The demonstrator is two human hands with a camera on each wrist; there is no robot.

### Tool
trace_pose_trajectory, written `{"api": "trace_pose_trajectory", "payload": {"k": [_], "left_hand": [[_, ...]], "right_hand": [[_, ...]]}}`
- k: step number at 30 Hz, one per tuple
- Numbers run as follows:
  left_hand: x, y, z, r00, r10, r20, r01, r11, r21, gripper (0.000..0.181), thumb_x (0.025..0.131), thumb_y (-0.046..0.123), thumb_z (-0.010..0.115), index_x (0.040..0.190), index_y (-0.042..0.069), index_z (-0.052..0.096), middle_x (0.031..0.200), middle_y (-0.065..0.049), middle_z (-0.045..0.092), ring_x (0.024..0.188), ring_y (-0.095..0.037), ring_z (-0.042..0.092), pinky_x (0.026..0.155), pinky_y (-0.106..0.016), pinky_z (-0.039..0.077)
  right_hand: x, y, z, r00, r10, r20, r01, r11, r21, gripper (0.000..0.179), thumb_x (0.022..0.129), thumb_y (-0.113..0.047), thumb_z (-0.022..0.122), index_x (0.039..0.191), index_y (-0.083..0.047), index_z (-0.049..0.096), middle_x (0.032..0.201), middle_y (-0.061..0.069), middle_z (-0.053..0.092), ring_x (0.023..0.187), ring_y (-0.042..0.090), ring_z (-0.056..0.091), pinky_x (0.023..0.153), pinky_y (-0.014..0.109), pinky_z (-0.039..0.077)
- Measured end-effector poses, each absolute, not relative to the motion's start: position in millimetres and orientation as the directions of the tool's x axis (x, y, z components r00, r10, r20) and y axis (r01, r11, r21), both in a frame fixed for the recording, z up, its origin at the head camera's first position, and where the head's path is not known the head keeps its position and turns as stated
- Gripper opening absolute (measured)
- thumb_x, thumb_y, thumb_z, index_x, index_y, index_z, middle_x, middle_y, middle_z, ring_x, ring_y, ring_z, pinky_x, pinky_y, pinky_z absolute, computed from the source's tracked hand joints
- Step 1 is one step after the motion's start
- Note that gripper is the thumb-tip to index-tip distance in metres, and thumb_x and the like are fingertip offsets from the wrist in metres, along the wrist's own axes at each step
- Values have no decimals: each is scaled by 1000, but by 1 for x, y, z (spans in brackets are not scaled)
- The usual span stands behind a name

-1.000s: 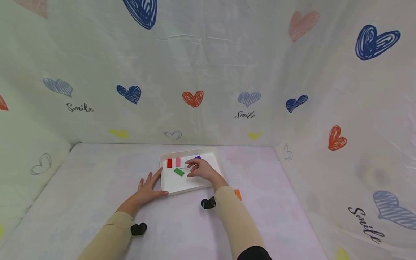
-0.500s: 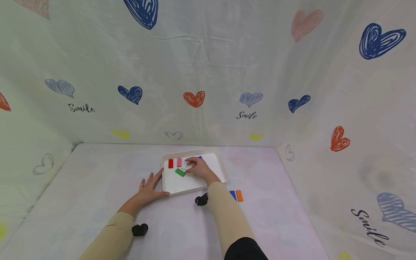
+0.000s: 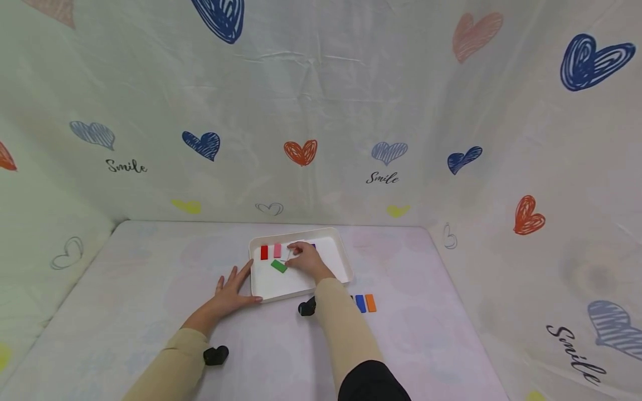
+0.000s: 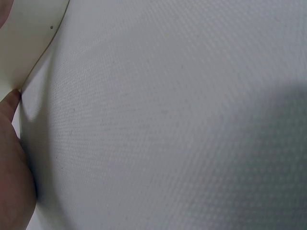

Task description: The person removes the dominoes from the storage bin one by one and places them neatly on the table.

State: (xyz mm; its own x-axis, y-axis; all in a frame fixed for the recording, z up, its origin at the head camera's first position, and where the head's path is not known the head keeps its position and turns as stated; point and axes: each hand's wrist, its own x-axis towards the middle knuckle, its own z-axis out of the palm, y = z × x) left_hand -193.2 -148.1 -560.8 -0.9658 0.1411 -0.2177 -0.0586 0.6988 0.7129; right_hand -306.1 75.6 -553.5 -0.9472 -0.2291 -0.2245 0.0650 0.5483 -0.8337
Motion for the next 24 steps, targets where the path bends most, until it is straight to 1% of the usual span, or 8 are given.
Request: {"api": "trace_pose_trajectory", "payload": {"k": [3,13,24], "left_hand": [[-193,-148,-561,-965,144,-217,-57,698,714,110,72,45,83,157,20,17,160,-18,17,146,-42,-2,112,-60,-12],[-193,-148,-561,-966,149,-212,-48,700,712,110,72,45,83,157,20,16,159,-19,18,146,-42,-1,112,-60,-11],[-192,-148,-559,-964,150,-218,-52,702,711,110,74,44,82,157,19,16,160,-19,18,146,-42,-2,112,-59,-11]], "right_hand": [[-306,74,-554,-950,-215,-227,69,564,-823,48,78,-12,82,123,-13,66,98,2,56,90,19,49,81,32,43],[-306,69,-553,-957,-182,-227,59,644,-763,48,79,-20,83,124,-14,66,94,1,55,88,18,49,77,32,42],[-304,65,-549,-959,-163,-232,52,703,-709,46,80,-21,82,123,-16,66,93,1,55,86,19,49,76,32,42]]}}
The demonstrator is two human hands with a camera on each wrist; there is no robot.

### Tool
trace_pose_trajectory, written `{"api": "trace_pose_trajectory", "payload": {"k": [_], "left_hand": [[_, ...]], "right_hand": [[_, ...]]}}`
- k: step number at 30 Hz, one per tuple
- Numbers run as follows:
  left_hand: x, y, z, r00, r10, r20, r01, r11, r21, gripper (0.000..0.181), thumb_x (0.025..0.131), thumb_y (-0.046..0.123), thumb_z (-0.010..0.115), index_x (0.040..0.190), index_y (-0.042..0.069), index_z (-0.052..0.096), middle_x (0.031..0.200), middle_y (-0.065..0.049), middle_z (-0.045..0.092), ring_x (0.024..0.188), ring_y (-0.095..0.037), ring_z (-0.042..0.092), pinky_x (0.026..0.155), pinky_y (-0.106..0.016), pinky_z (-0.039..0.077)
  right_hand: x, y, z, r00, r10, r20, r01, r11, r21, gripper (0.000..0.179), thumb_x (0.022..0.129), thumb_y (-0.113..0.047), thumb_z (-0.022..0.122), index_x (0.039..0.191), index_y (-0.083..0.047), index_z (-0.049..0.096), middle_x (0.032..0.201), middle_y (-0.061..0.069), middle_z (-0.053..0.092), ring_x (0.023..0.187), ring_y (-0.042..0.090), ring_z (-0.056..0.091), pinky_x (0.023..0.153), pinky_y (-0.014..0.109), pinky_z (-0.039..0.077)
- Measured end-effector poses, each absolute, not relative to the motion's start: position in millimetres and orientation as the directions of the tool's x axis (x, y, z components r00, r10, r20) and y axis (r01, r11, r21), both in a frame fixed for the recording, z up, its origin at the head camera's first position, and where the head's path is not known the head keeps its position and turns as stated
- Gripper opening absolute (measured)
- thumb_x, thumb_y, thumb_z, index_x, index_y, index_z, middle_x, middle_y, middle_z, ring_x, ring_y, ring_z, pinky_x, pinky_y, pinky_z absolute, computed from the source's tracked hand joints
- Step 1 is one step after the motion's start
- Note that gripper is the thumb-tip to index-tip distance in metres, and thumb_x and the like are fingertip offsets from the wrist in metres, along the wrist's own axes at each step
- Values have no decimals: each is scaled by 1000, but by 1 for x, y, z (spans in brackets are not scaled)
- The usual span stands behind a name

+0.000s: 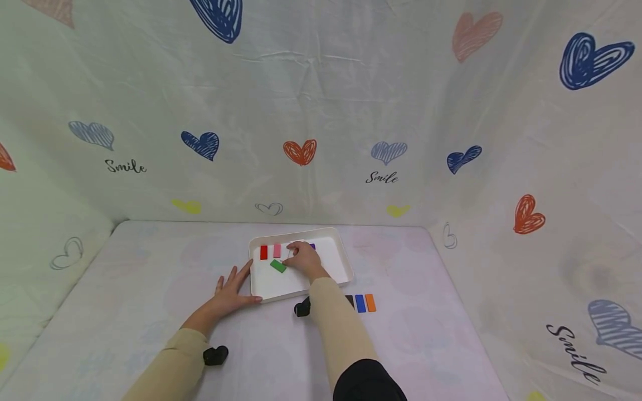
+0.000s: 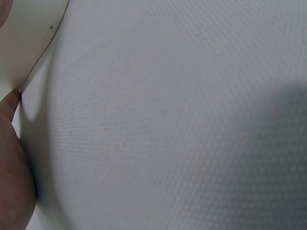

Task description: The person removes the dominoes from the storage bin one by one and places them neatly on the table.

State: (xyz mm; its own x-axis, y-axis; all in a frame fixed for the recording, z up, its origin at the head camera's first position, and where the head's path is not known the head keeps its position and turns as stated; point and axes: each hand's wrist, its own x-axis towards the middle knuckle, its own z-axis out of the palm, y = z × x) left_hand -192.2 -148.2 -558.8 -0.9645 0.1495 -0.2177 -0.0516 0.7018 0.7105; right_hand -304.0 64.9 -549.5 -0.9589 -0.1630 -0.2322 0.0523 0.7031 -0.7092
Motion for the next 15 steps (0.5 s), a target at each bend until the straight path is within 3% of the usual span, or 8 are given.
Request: {"api": "trace_pose_trajectory", "payload": {"k": [9,15], "left_hand": [[-192,-146,-555,-961,157,-226,-51,707,705,110,74,43,82,157,18,15,160,-19,17,146,-42,-3,112,-60,-12],[-193,-145,-558,-962,148,-229,-60,704,707,112,73,45,83,157,18,14,159,-18,19,146,-42,-4,111,-60,-13]], "right_hand": [[-301,70,-547,-953,-189,-236,40,695,-718,40,77,-20,83,114,-16,67,97,0,55,90,18,50,82,32,45],[-299,77,-541,-939,-268,-217,7,614,-789,40,78,-12,82,113,-9,64,98,2,58,89,18,52,83,30,47]]}}
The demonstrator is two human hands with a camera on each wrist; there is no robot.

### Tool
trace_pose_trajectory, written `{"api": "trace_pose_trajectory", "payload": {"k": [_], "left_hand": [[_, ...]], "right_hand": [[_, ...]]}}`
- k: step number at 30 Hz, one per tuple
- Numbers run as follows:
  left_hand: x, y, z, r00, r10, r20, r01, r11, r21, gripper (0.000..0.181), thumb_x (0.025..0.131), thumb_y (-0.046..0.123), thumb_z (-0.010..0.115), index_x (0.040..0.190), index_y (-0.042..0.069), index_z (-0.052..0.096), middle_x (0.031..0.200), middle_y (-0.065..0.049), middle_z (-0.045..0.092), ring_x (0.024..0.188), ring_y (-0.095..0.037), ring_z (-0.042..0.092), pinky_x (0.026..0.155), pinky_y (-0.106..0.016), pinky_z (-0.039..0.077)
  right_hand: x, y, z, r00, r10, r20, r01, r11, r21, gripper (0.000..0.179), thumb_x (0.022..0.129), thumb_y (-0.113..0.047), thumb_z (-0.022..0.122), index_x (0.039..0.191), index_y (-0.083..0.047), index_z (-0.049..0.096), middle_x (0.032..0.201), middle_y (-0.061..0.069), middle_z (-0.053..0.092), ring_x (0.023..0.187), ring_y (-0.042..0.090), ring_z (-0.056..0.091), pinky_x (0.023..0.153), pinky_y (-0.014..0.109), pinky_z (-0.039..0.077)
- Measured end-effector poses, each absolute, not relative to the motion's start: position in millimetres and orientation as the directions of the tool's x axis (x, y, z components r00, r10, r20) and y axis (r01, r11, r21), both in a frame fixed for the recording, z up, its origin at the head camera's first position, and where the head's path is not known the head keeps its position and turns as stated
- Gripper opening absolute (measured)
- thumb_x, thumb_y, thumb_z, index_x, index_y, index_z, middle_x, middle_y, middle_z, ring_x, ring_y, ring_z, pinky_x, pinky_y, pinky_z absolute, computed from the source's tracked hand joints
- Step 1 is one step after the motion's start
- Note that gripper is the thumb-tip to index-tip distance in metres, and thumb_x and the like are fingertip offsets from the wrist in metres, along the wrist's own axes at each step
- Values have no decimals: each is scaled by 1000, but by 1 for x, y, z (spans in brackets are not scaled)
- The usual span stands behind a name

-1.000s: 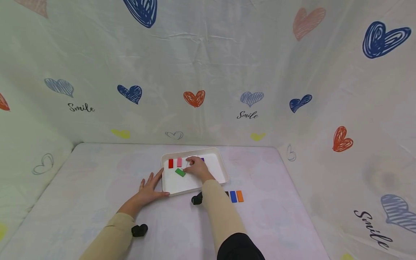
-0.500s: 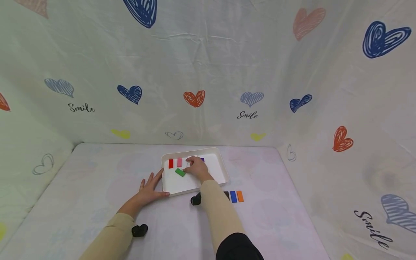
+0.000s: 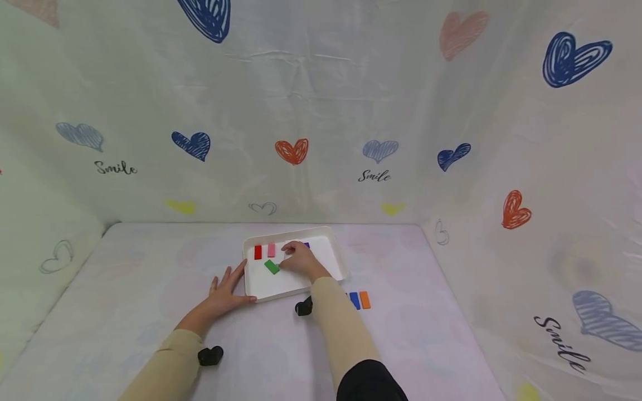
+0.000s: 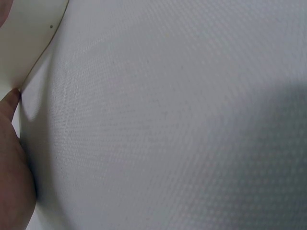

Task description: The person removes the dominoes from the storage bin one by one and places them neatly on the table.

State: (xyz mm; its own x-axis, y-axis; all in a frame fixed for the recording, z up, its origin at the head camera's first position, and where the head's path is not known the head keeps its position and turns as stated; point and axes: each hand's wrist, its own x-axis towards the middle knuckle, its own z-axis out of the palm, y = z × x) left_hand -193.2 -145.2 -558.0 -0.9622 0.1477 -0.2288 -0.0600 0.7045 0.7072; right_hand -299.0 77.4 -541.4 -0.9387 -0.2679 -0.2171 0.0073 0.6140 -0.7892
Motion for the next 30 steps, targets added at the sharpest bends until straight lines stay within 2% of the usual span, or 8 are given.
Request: {"api": "trace_pose_trajectory", "payload": {"k": [5,9,17,24,30], "left_hand": [[-193,-146,-559,-964,143,-225,-64,693,718,113,71,45,83,157,18,15,159,-18,20,146,-42,-4,111,-60,-13],[-193,-145,-558,-964,143,-223,-62,695,717,113,71,46,83,157,18,15,159,-19,20,146,-42,-4,111,-60,-13],[-193,-145,-558,-963,146,-228,-63,697,714,113,72,47,82,157,18,14,160,-19,17,146,-42,-5,111,-60,-13],[-191,-146,-557,-964,161,-214,-43,695,718,113,72,46,82,157,16,14,159,-20,18,145,-44,-4,111,-62,-12],[-190,-146,-555,-964,164,-210,-40,689,723,113,72,45,83,157,16,14,159,-21,18,145,-44,-4,111,-61,-13]], "right_hand": [[-300,85,-538,-927,-316,-203,-5,551,-834,42,77,-6,81,115,-5,62,97,3,59,82,15,54,70,25,49],[-299,92,-531,-922,-331,-201,9,500,-866,44,77,-2,79,118,-2,61,97,6,59,77,15,59,64,25,53],[-292,105,-516,-887,-395,-239,61,412,-909,47,78,5,76,121,1,57,90,8,59,75,17,66,69,30,57],[-284,119,-503,-864,-422,-275,67,445,-893,47,78,2,78,121,-3,59,93,10,61,78,18,66,72,30,57],[-273,137,-503,-856,-451,-254,93,348,-933,49,76,11,72,121,2,56,90,9,58,79,20,68,73,34,58]]}}
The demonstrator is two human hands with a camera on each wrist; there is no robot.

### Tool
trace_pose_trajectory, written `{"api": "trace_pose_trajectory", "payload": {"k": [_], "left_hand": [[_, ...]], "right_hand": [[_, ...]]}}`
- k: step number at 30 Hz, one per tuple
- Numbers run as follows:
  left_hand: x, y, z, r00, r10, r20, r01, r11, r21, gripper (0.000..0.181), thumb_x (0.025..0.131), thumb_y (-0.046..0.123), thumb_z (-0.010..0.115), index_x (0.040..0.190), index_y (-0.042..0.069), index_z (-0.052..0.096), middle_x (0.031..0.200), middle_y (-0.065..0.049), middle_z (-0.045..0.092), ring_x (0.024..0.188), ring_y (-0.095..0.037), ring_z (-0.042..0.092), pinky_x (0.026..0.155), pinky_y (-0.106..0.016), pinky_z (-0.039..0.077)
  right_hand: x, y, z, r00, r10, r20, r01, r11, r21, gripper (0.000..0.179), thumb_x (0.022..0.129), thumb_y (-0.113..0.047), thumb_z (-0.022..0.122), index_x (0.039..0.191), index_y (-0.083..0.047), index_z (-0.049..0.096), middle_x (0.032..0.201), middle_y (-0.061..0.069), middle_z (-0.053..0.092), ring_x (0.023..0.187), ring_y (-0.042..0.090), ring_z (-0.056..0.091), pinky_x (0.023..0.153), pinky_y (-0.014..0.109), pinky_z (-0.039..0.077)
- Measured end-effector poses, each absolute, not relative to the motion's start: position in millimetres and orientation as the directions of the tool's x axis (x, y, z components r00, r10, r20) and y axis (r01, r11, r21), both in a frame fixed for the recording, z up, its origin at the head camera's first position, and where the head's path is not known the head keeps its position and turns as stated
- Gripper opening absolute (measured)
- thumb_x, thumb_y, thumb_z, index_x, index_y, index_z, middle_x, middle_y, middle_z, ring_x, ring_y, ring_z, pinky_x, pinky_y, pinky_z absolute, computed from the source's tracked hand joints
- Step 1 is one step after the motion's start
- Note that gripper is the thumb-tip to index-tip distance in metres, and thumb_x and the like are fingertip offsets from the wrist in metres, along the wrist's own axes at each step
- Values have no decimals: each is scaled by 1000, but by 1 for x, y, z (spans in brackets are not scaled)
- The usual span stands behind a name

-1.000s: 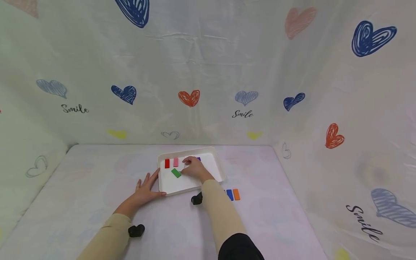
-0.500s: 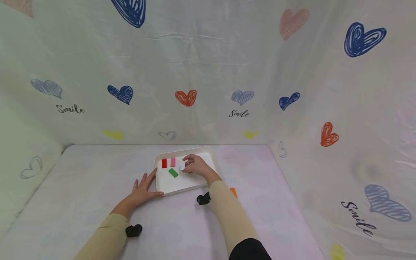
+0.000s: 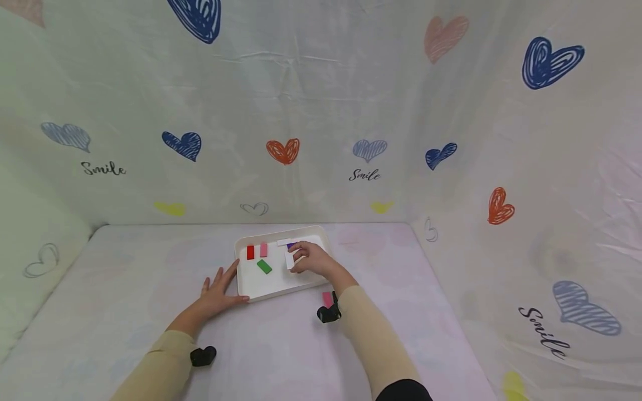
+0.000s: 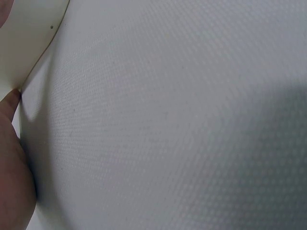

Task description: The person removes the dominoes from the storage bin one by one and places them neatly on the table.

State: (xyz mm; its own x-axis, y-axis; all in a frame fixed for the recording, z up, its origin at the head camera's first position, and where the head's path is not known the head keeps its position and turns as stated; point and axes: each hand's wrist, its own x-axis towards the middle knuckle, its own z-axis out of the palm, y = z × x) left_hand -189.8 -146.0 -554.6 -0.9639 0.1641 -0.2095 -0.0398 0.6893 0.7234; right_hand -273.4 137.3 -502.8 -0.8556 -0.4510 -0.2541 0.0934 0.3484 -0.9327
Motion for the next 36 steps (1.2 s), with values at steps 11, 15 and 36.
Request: {"api": "trace_pose_trajectory", "payload": {"k": [11,15,36], "left_hand": [[-192,-149,-555,-961,170,-217,-34,707,707,112,74,46,81,157,17,12,160,-21,14,145,-44,-5,111,-61,-13],[-192,-148,-554,-959,172,-223,-36,711,703,111,75,46,80,157,18,11,160,-20,13,145,-44,-6,111,-60,-13],[-192,-148,-554,-958,180,-223,-41,684,728,113,73,46,82,157,16,12,159,-21,18,145,-44,-5,111,-61,-13]], "right_hand": [[-253,170,-494,-881,-424,-212,57,349,-935,51,76,11,75,122,1,57,96,12,59,78,18,63,75,34,58],[-244,183,-493,-880,-420,-221,72,342,-937,50,77,9,74,124,1,56,98,13,58,78,18,63,75,33,58],[-209,275,-503,-910,-334,-244,106,383,-918,47,83,2,72,126,1,54,99,11,59,75,20,61,75,36,58]]}}
